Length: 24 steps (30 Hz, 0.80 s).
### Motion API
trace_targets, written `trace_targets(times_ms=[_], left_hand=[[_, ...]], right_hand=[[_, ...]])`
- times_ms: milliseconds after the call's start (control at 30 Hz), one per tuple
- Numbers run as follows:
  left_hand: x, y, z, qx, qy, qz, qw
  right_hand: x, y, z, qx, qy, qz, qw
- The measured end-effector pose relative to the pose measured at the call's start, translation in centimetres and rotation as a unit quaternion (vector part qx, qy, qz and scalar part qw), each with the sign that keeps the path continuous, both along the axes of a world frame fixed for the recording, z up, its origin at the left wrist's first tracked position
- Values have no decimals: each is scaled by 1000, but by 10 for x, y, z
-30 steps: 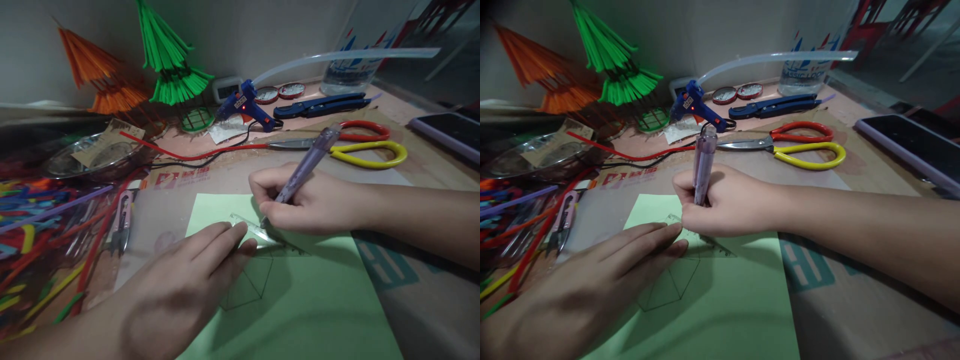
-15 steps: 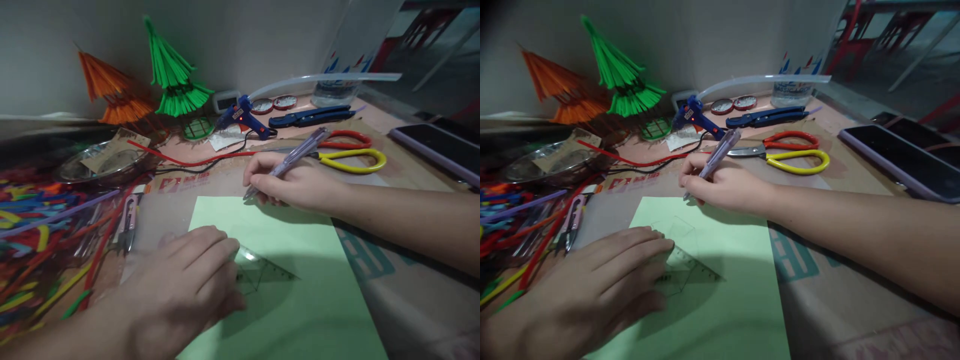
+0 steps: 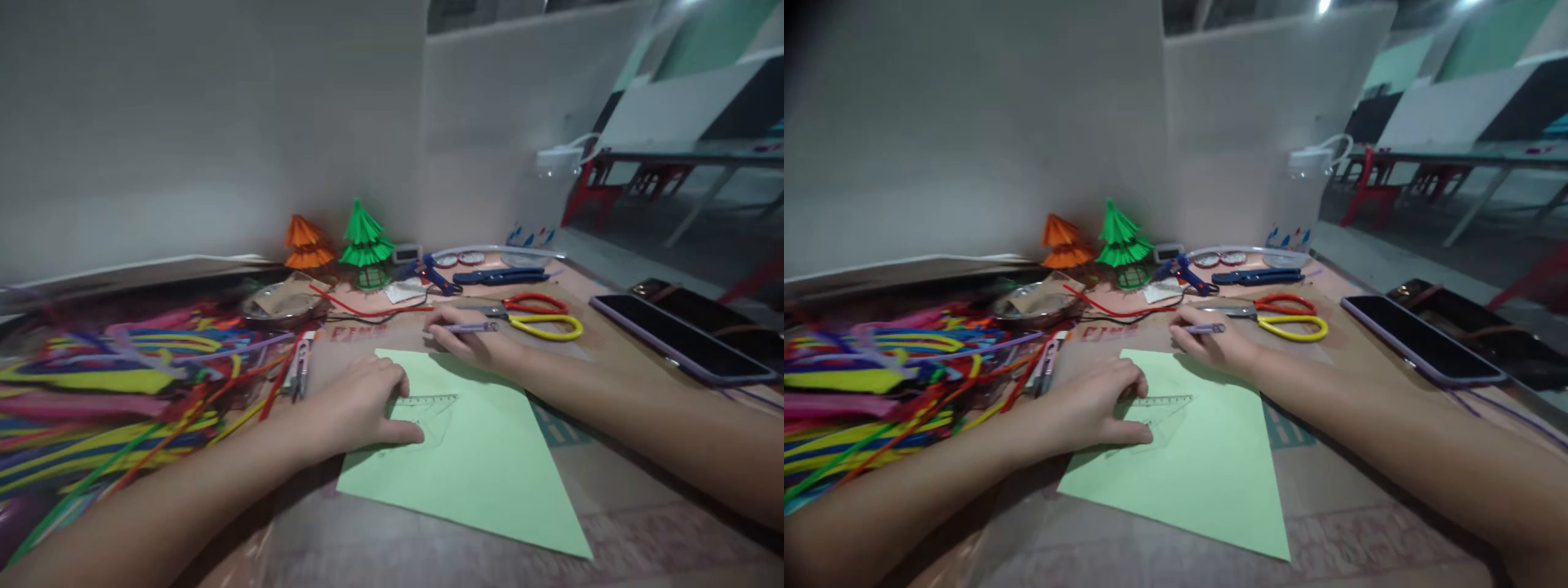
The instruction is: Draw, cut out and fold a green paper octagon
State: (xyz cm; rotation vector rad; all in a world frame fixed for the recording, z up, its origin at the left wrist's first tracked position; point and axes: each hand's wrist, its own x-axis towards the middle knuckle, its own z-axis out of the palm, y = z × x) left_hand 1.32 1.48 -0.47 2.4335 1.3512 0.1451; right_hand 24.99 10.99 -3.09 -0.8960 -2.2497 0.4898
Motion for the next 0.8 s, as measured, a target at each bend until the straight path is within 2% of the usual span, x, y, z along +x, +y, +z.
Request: trace_targets(times_ms=[133, 233, 367, 433, 533, 600, 700, 800], left_hand=[[2, -1, 9, 11, 1, 16, 1000], [-13, 8, 26, 53, 10, 38, 998], [-66, 35, 60, 194, 20, 155, 968], [-97, 50, 69, 248, 27, 214, 944], [-127, 68, 67, 268, 54, 249, 929], [-131, 72, 60, 266, 74, 236, 932], [-119, 67, 52, 274, 92, 187, 939], [-99, 57, 49, 295, 91, 134, 942]], right_hand=[[3, -2, 6, 66, -7, -29, 997], [6, -1, 11, 103, 7, -39, 994], [9, 4, 10, 108, 28, -59, 992], [10, 5, 8, 94, 38, -62, 993], [10, 5, 7, 58, 55, -46, 996], [12, 3, 10, 29, 76, -30, 996], [13, -2, 21, -1, 140, -39, 989], [14, -5, 41, -20, 226, -72, 971]])
